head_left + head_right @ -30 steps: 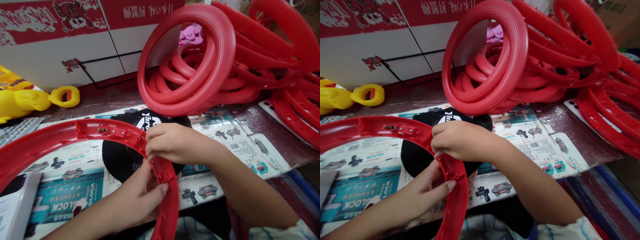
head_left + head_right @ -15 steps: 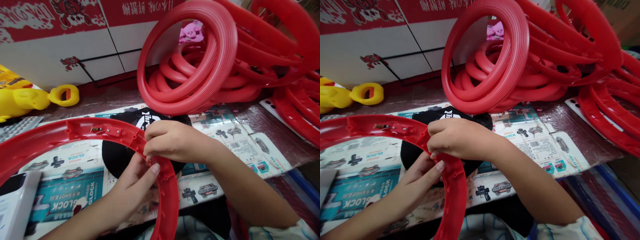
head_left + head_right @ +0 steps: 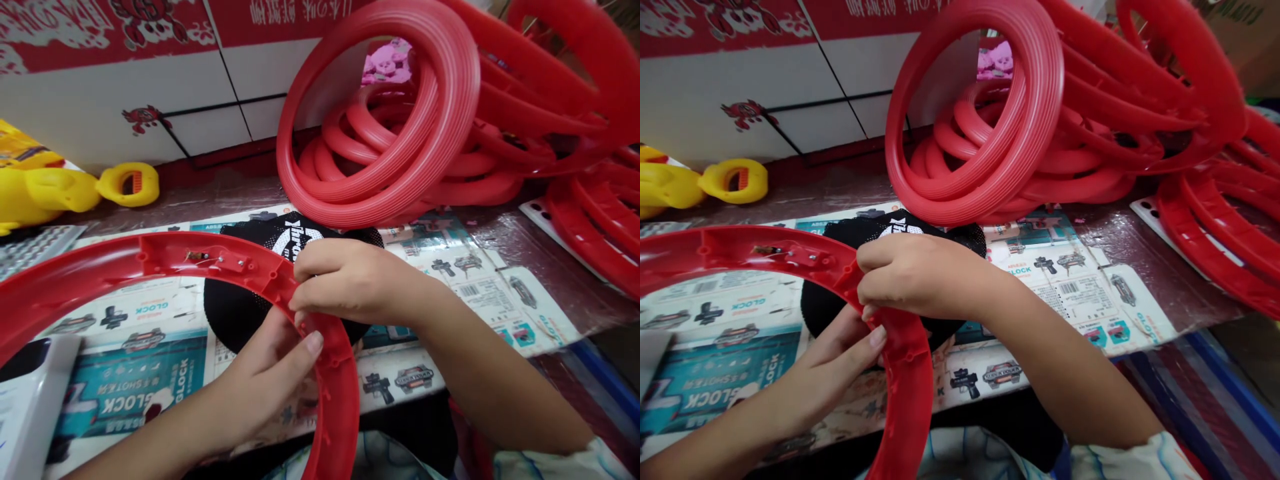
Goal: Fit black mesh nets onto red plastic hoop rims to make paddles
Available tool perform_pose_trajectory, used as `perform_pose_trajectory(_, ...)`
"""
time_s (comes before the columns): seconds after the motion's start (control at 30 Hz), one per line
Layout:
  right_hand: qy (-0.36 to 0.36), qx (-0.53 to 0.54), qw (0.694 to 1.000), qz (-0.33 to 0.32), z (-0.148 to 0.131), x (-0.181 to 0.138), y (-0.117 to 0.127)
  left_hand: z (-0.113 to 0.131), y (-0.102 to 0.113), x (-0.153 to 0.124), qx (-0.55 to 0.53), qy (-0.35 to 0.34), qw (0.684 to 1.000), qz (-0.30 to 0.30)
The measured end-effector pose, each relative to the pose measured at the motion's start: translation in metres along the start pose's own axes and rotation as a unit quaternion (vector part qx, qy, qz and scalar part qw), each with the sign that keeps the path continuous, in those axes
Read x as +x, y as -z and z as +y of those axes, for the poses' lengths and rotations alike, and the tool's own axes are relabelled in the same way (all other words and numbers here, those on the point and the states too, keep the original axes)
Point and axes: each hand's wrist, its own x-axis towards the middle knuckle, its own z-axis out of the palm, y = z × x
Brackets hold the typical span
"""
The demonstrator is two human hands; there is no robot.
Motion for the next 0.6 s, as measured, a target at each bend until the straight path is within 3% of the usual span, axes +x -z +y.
perform_pose_trajectory(0.1,0.027,-0.066,0.997,0.011,0.0,0.0,-0.002,-0.004,-0.002,0.002,-0.009,0.005,1.0,0.019)
perform_pose_trajectory(0.23,0.074,-0.178,0.981,0.035,0.001,0.002,-0.006,-0.011,-0.009,0.003,-0.014,-0.006,0.993,0.114)
perform_pose_trajectory(0.33,0.068,-0.192,0.978,0.043,0.0,0.003,-0.007,-0.011,-0.011,0.003,0.0,0.001,0.988,0.156)
perform_pose_trajectory(0.5,0.078,-0.224,0.969,0.072,0.001,0.001,-0.005,-0.006,-0.01,0.005,0.017,-0.014,0.984,0.175)
perform_pose_trajectory(0.6,0.086,-0.234,0.964,0.087,-0.001,0.001,-0.003,-0.003,-0.013,0.004,0.02,-0.01,0.99,0.141)
